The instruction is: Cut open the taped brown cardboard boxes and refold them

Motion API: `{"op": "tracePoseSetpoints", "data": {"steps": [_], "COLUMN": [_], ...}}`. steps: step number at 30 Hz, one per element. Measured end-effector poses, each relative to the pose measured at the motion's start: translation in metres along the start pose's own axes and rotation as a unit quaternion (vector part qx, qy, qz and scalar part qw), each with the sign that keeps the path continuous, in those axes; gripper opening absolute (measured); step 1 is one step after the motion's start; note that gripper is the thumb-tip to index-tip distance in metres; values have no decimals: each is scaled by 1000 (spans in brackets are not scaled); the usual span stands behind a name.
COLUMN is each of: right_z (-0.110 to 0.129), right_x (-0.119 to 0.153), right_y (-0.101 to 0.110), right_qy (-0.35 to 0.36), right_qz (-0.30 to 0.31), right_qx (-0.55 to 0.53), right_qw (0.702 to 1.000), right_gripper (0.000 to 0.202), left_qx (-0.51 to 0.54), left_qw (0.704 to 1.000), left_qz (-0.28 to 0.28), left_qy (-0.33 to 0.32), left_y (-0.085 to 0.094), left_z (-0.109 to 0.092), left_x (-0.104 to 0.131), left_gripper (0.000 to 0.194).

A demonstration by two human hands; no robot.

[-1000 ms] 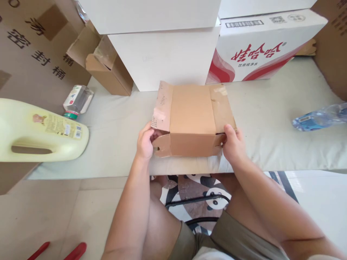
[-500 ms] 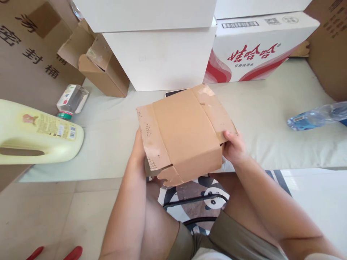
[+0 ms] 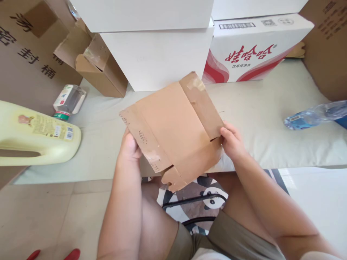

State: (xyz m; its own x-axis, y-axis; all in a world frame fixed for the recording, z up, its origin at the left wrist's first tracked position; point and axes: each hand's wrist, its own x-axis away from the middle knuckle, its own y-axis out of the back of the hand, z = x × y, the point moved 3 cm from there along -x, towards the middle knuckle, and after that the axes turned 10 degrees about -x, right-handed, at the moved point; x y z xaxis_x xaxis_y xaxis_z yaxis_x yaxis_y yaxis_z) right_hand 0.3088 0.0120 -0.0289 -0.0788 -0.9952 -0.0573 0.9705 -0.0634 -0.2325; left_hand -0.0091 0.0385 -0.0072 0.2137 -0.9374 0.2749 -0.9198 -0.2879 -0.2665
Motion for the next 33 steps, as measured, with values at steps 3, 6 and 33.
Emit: {"op": "tracePoseSetpoints", "data": {"steps": [3, 6, 33], "right_z": [8, 11, 2], "right_x": [-9, -12, -13], "right_y": [4, 5, -4], "right_qy": [38, -14, -126], "right_qz": [63, 102, 10], "right_qx": [38, 8, -122], "right_qw": [997, 995, 984], "right_gripper": [47, 56, 57], "left_qx": [-5, -41, 129], "left_qw": [999, 991, 987], "left_qz": [6, 53, -98], "left_qy": [49, 117, -5], "left_y": [3, 3, 5], "left_z": [1, 8, -3], "left_x": [1, 4, -11], "left_gripper": [12, 13, 22]}}
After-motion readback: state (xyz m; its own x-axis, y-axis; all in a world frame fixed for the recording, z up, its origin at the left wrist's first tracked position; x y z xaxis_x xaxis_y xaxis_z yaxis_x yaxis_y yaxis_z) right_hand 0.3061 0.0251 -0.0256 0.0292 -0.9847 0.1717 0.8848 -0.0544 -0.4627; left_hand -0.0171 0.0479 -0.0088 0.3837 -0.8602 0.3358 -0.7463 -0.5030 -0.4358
